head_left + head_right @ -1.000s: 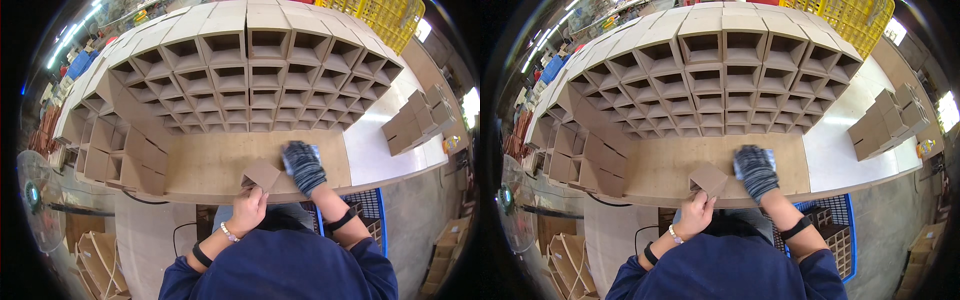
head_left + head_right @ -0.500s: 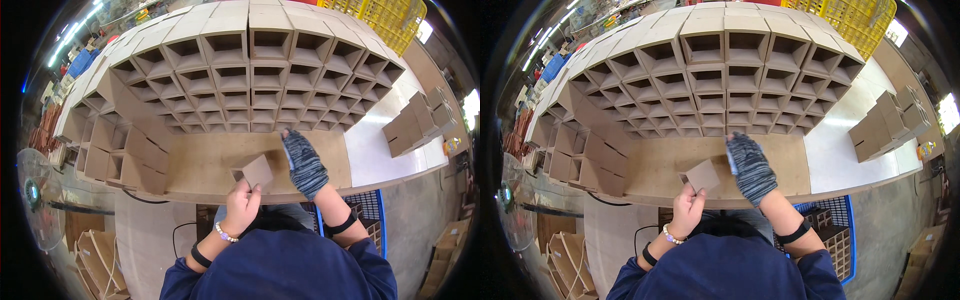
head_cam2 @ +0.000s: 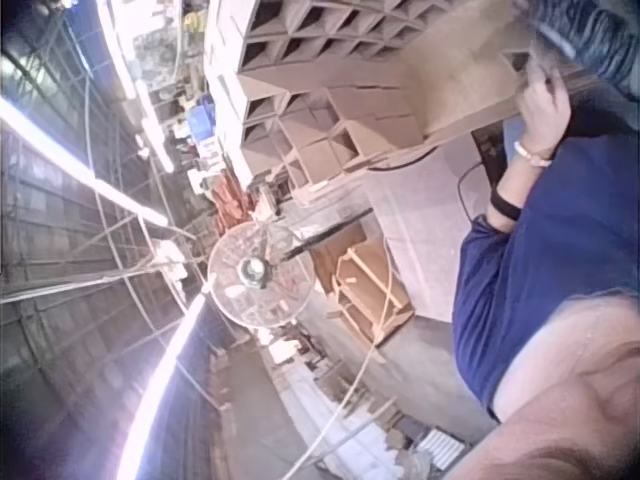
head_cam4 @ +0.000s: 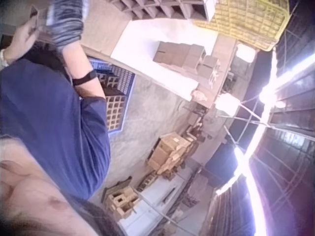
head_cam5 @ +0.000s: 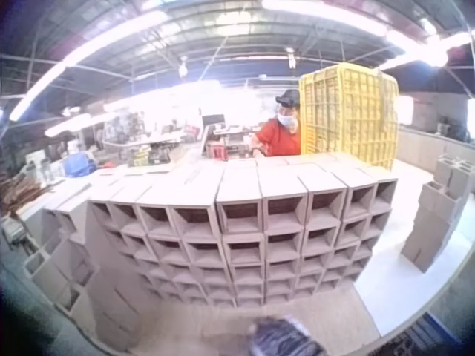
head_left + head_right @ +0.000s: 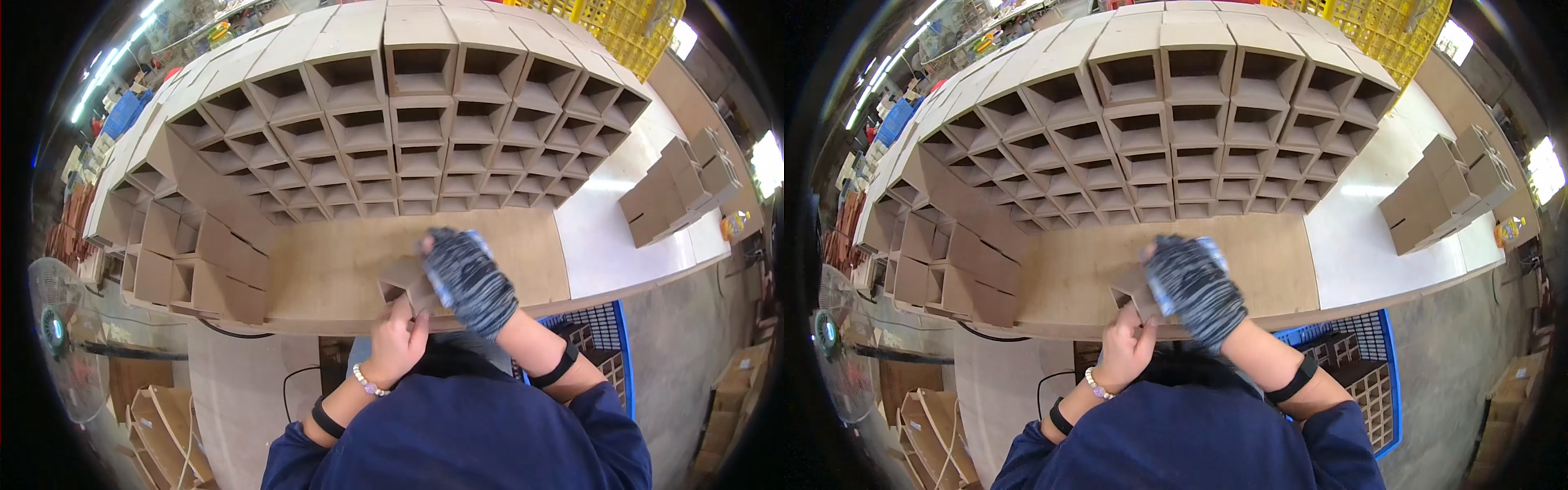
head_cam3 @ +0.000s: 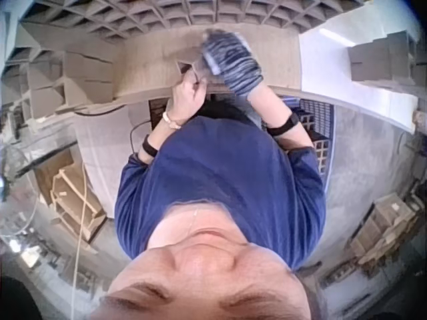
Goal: Sanding the edges of small wooden boxes and placing them into a grid storage unit.
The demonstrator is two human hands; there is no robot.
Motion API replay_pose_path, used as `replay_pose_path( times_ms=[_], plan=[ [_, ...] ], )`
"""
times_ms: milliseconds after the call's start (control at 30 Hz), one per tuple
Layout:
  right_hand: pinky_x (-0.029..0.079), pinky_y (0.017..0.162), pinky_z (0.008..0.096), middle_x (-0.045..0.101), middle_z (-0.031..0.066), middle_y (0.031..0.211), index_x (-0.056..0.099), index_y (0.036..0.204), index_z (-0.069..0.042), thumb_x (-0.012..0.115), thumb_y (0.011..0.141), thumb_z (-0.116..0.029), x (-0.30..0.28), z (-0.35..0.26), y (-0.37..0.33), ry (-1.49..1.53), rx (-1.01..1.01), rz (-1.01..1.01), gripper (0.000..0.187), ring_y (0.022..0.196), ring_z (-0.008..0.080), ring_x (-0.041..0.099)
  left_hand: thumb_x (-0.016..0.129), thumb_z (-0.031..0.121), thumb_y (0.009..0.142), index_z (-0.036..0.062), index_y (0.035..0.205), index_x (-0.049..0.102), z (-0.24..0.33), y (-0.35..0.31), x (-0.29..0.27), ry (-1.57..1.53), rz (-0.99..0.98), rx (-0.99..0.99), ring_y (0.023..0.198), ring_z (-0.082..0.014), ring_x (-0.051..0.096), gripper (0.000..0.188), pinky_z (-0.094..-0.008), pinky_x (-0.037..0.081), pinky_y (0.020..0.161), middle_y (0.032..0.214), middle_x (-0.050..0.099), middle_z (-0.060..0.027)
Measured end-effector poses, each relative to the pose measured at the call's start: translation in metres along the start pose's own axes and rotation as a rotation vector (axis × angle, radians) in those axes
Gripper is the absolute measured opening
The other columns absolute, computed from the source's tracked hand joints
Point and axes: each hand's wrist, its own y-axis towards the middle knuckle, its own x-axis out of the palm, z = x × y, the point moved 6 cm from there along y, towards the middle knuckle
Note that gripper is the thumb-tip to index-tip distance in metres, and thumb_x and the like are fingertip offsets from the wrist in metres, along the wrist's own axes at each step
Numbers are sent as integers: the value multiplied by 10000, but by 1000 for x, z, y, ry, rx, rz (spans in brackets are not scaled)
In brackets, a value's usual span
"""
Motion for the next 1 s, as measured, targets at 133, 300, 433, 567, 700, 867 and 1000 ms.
replay_pose_path(
  times_ms=[133,300,433,567,700,867,1000],
  plan=[
    [359,988,422,510,174,1235,483,1221,-56,463,833,-157,19,13,-5,-22,-13,82,402,1128,318,501,549,96,854,-30,1001,544,-19,0,-3,-379,34,-207,750,-227,603,194,-329,476,693,853,619,-154],
    [344,1001,435,549,166,1163,482,1225,-48,512,789,-55,4,55,-30,2,-7,497,437,1099,324,515,503,154,925,5,1046,541,-31,3,-16,-988,116,-529,943,-76,503,196,-230,379,863,1008,581,-11],
    [352,995,434,579,134,1118,577,1109,-83,524,815,-161,-30,-27,-49,231,-344,377,309,1093,295,519,523,172,915,13,984,548,-38,4,-10,-1154,159,-711,865,-88,508,175,-244,392,817,922,571,3],
    [411,916,412,609,93,1025,605,1017,-102,525,801,-179,-25,-35,-49,24,-485,409,243,978,271,561,520,170,912,7,974,548,-49,-6,2,-1175,162,-779,851,-118,531,176,-275,424,783,917,573,-10],
    [387,944,426,592,112,1069,583,1051,-77,530,780,-153,-1,29,-27,-141,-238,426,287,1026,287,544,487,158,917,4,1011,550,-18,-6,6,-1279,-4,-839,926,-165,563,191,-329,461,803,996,588,-51],
    [389,959,426,597,107,1069,610,1015,-89,538,774,-187,-29,-32,-57,203,-400,402,269,1012,270,559,471,136,909,9,1040,545,-47,-8,9,-1204,-2,-720,973,-199,567,196,-351,468,829,1034,587,-84],
    [406,910,447,605,35,1062,629,986,-166,552,746,-219,-6,-25,-60,121,-422,633,257,1021,246,547,441,155,925,-11,1131,516,-47,-11,0,-1195,-59,-704,1013,-227,556,275,-360,446,872,1102,574,-113]
  ],
)
